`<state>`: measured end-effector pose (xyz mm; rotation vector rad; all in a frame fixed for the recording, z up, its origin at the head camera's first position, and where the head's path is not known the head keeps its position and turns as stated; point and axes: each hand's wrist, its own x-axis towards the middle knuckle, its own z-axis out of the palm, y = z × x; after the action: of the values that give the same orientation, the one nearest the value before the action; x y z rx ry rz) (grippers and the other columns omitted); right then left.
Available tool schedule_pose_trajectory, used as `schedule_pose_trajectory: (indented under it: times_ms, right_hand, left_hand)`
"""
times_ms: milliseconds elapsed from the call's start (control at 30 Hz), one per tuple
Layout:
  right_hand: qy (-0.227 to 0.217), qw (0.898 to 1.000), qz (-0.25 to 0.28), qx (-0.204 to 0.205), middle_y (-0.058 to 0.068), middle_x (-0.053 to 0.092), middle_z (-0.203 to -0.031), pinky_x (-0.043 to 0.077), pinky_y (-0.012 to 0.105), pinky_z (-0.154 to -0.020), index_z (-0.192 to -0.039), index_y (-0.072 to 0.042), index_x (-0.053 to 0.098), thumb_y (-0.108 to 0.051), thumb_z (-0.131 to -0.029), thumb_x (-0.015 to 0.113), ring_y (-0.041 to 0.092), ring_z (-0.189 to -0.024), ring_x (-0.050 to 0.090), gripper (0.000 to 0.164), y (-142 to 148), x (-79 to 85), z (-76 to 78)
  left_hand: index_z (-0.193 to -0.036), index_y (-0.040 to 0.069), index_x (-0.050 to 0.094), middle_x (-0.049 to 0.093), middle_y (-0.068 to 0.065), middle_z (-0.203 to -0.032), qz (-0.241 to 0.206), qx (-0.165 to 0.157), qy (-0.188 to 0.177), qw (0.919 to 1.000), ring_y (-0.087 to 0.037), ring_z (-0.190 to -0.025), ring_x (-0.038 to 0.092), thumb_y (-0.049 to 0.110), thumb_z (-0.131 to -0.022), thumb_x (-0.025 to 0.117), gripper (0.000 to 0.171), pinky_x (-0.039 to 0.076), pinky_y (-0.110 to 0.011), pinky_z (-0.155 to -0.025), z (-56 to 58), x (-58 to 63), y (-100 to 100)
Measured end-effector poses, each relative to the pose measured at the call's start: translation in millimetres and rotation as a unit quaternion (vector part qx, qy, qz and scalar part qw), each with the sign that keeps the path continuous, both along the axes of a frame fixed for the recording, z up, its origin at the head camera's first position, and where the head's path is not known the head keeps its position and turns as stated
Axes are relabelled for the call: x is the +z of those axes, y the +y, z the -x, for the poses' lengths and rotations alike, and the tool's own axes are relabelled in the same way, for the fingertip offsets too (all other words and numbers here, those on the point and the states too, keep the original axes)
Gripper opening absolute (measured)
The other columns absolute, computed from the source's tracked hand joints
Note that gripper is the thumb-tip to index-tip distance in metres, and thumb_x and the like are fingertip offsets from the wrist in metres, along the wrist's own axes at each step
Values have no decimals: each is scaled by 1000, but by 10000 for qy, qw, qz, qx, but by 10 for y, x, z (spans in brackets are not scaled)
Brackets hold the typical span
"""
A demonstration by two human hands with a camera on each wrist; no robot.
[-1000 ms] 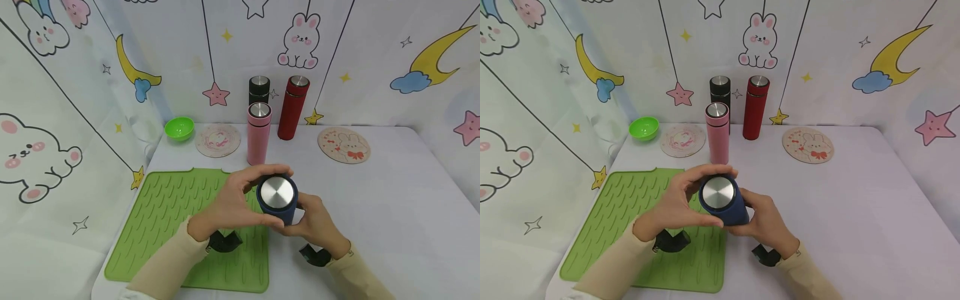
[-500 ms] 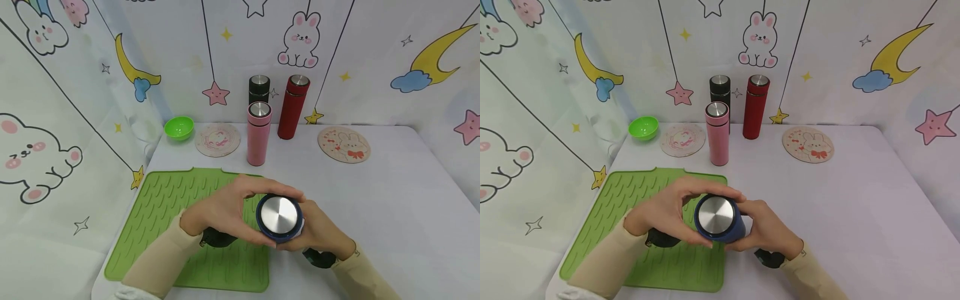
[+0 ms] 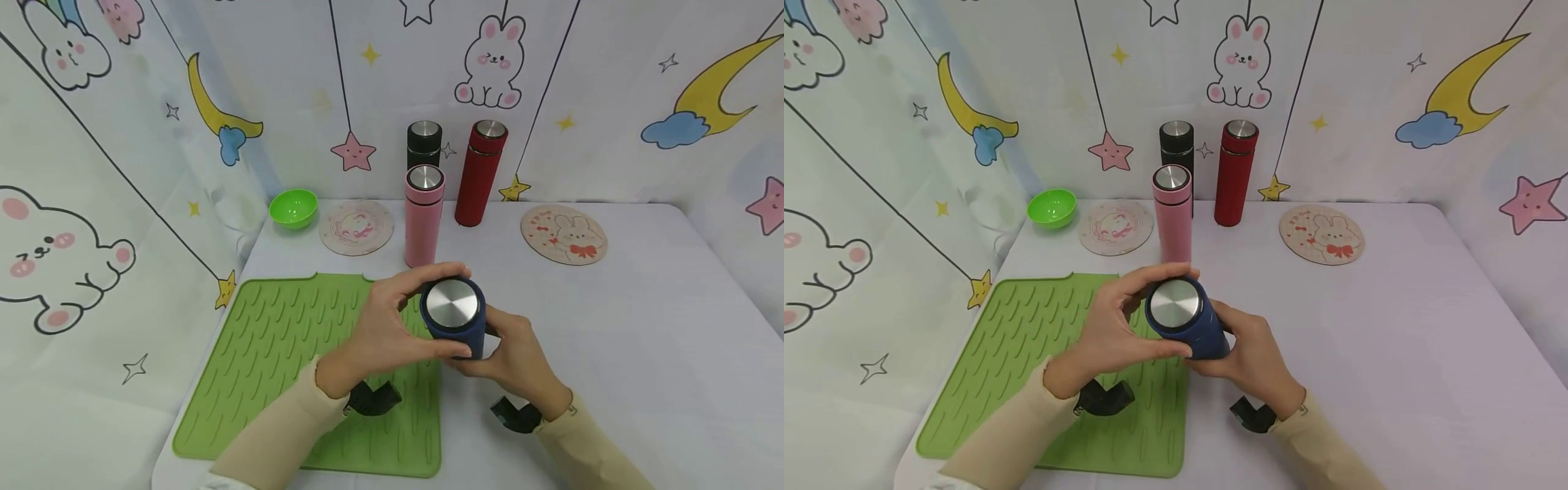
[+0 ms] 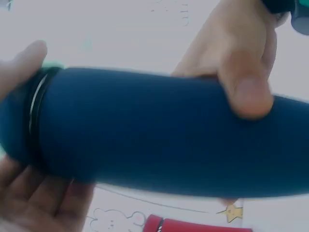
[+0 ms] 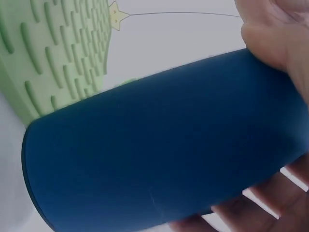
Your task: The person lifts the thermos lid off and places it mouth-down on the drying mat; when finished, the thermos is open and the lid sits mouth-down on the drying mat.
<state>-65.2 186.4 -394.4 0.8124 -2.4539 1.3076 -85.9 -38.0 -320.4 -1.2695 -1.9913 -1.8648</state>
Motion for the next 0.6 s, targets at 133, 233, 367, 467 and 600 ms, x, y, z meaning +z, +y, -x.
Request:
schedule_pose_trajectory:
  times_ms: [133, 233, 367, 467, 600]
  right_hand:
    - [-277, 9988, -14, 395, 0, 76, -118, 61, 25, -91, -126, -15, 69, -9, -63, 98, 5, -109, 69, 70, 38, 4, -1]
    - [-559, 9943, -26, 908, -4, 74, -120, 58, 26, -96, -127, -19, 67, -15, -61, 101, 6, -110, 68, 75, 67, 17, -10]
    - [-842, 9842, -102, 1554, -5, 68, -128, 53, 25, -103, -136, -20, 59, -25, -64, 101, 8, -115, 63, 84, 68, 21, -27]
    - [-965, 9782, -109, 1836, -2, 64, -132, 52, 26, -105, -142, -17, 53, -24, -66, 100, 9, -118, 61, 90, 54, 19, -35]
    - [-871, 9782, -67, 1883, 0, 66, -130, 54, 26, -102, -140, -16, 53, -20, -65, 100, 10, -115, 63, 88, 35, 30, -26]
  left_hand:
    - [-141, -4, 57, 66, -20, -140, 366, -849, -23, 9957, -23, -131, 65, -1, -63, 98, 88, 55, -39, -110, 71, 86, -92]
    - [-141, -7, 56, 65, -22, -142, 732, -1646, 83, 9836, -24, -135, 62, 1, -67, 96, 84, 53, -40, -114, 118, 190, -159]
    - [-140, -7, 57, 65, -20, -143, 1201, -2496, 315, 9604, -20, -137, 61, 8, -73, 95, 79, 50, -36, -117, 131, 311, -192]
    - [-139, -7, 58, 65, -20, -142, 1324, -2831, 430, 9489, -18, -136, 62, 11, -73, 95, 78, 50, -35, -116, 121, 348, -181]
    - [-138, -5, 60, 68, -17, -139, 1325, -2703, 518, 9522, -15, -134, 63, 14, -73, 96, 76, 51, -33, -115, 91, 345, -179]
